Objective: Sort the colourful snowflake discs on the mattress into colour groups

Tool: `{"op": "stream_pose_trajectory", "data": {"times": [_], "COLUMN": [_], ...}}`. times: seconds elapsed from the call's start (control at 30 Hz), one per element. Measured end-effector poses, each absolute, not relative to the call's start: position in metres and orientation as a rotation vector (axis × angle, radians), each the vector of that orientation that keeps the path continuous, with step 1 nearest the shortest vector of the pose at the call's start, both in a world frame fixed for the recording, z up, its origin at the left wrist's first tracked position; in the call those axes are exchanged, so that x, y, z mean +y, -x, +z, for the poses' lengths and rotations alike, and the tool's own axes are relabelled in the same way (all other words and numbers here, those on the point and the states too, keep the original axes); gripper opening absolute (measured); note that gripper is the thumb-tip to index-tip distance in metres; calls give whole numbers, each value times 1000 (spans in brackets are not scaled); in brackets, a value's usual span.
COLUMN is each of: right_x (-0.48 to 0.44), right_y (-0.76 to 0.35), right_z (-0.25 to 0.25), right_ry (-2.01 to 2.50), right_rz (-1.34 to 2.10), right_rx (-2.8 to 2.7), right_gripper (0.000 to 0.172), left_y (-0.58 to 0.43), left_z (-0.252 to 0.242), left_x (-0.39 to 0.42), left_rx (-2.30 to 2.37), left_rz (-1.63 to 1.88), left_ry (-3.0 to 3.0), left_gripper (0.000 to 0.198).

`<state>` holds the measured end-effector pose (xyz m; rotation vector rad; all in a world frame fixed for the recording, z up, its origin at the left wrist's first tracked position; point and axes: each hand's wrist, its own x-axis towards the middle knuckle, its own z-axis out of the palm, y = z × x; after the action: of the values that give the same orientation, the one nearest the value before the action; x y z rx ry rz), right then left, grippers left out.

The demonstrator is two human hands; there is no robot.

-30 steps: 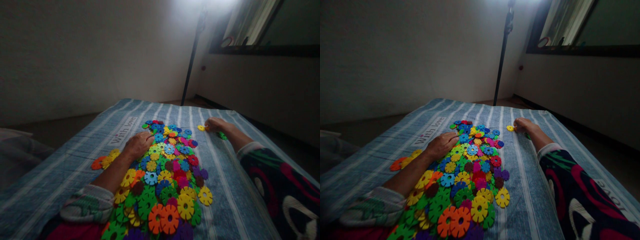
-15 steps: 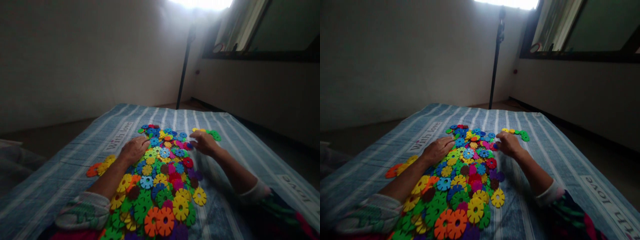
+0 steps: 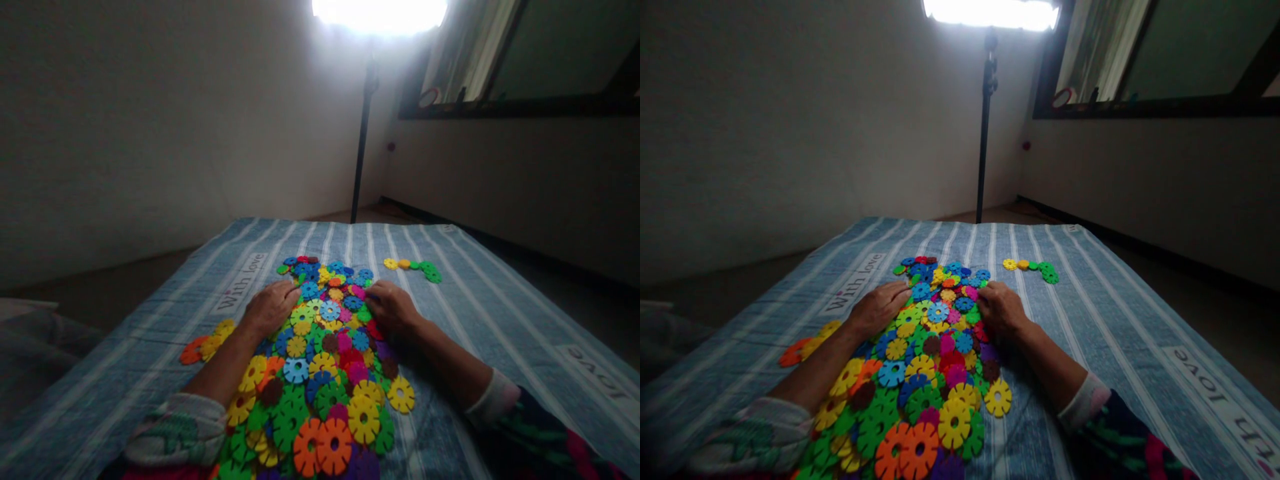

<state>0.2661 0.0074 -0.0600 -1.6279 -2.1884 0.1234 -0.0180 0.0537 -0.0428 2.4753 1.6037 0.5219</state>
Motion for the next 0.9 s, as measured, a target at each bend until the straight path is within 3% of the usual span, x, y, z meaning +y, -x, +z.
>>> {"op": "stream_pose_trajectory", "data": {"times": [0.33, 0.47, 0.67, 0.9], "right_x": [3, 6, 7, 10], "right_y": [-275, -281, -290, -291], "right_z": [-52, -54, -53, -61], "right_ry": [1366, 1374, 1313, 1252], "right_rz": [717, 632, 526, 355], "right_rx": [-1763, -1676, -1788, -2193], "right_gripper": [27, 35, 18, 14], "left_y": [16, 17, 18, 17], "left_z": [-40, -43, -45, -44], "left_x": [51, 53, 54, 53], "left_rx": [1586, 1611, 1612, 1615], "left_rz": [492, 514, 549, 556], "left_ry": [-2492, -2471, -2470, -2452], "left_gripper": [41, 42, 39, 38]}}
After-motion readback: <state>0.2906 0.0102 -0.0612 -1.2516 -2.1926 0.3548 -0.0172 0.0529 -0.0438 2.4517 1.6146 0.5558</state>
